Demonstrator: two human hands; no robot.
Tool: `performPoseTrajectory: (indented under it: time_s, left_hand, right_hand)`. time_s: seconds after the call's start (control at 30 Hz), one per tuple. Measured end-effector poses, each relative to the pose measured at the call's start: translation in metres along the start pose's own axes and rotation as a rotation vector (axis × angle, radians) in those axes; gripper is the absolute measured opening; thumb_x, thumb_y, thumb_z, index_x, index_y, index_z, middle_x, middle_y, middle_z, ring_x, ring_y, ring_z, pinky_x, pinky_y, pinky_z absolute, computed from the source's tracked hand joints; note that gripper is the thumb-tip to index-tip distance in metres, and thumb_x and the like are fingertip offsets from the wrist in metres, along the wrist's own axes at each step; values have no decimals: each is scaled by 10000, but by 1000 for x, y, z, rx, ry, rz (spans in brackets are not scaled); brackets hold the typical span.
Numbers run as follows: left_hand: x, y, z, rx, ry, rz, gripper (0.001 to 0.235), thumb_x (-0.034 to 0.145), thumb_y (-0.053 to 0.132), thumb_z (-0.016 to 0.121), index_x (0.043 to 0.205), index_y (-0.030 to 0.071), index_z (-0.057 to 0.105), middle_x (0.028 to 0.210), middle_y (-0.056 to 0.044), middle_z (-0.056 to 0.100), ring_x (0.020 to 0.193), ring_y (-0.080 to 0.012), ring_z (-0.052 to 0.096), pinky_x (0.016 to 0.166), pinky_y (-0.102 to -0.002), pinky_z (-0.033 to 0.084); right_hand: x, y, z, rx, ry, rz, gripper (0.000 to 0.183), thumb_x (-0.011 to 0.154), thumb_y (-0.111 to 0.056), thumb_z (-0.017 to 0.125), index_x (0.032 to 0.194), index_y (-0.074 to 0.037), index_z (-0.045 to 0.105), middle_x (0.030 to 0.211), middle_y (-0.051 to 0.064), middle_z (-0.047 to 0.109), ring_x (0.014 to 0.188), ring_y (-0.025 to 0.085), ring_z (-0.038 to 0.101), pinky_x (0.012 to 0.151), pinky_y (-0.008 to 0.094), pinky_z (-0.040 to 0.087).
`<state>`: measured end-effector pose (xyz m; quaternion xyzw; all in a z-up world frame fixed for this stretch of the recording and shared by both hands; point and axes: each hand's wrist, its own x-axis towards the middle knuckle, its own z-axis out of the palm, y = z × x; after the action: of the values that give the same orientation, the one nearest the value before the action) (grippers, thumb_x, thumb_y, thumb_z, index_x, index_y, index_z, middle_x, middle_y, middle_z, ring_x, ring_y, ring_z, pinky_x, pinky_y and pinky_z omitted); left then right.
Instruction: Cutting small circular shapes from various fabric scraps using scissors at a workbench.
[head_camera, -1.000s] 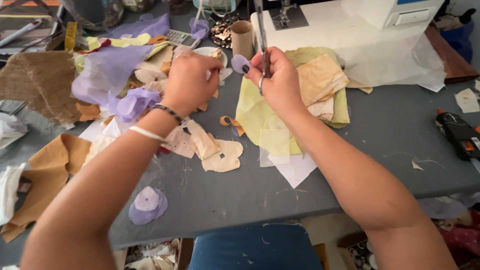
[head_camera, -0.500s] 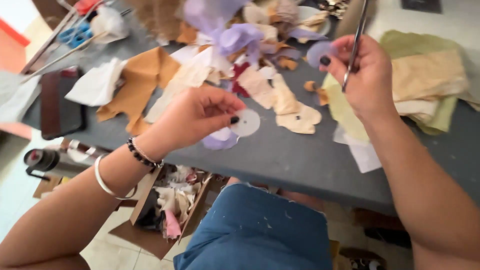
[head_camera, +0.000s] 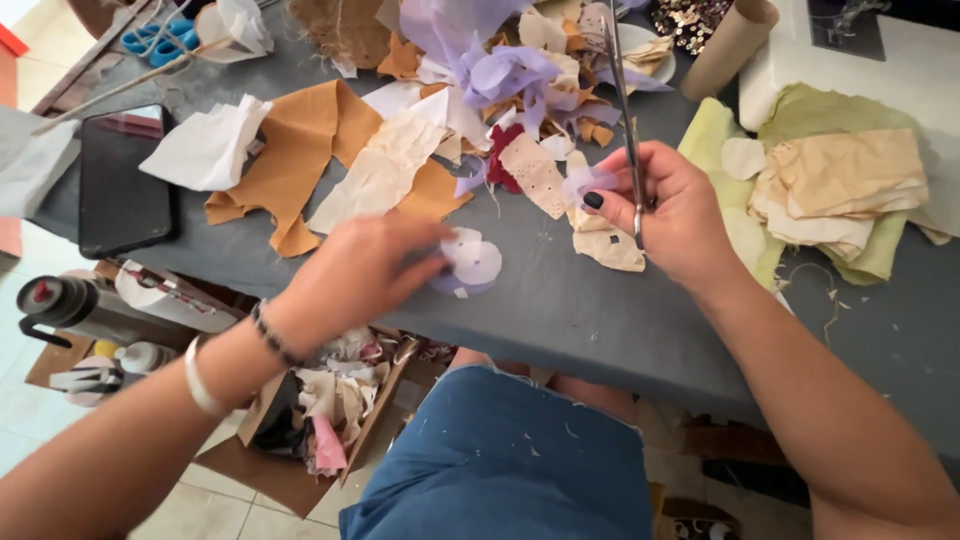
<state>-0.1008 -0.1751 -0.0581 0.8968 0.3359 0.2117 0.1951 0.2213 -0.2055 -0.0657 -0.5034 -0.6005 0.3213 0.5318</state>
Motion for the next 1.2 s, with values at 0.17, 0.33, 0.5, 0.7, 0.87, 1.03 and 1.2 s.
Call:
performPoseTrajectory:
  time_s: [0.17,0.33,0.5,0.7,0.87,1.03,1.2]
  left_hand:
    - [-23,4,17,100,17,111,295,979,132,573,1250,115,687,1156,-144,738,1045,-353,713,885,-423,563]
    - [-7,7,43,96,61,136,300,1022,170,519,1275,201,678,1158,-52,749,1041,-287,715,841,-369,572]
    - [31,43,17,11,115,250,328,879,234,684,1193,145,715,1090,-124,759,967,-352,736,791,-412,583]
    - [124,42,26,-454,149,121,590,796,302,827,1328,119,646,1113,-183,758,982,-312,764,791,-398,611]
    - [178,38,41,-645,27,86,232,799,220,810,1029,193,795,753,14,784,723,-109,768,638,-209,593]
    - [184,29,55,-871,73,93,215,841,122,796,1055,110,784,771,-24,784,709,-78,748,652,-205,600]
    - [171,26,70,-1130,-12,100,236,869,74,795,1097,24,761,813,-87,774,762,-99,746,750,-223,618]
  right_hand:
    - [1,1,-1,80,-56,-17,310,906,-48,795,1172,-15,639,962,131,759,855,149,755,798,241,617]
    - [-1,-3,-1,152,-59,-30,345,891,-38,788,1195,-9,629,992,126,765,882,139,753,803,236,624]
    - [-1,-10,0,232,-66,4,350,872,-26,799,1177,7,631,954,138,768,843,164,768,772,254,644]
    - [10,11,-17,205,-13,-14,401,851,-34,828,1195,2,624,985,144,767,866,185,774,794,270,645]
    - [19,16,-37,133,104,-39,420,816,-51,869,1174,-23,653,940,103,765,806,122,753,725,227,649]
    - [29,17,-48,144,204,-42,354,850,-78,849,1139,-9,657,905,132,754,779,161,761,696,257,655]
    - [36,36,-46,326,243,22,256,883,-58,812,1064,6,642,940,161,758,802,205,781,726,279,678]
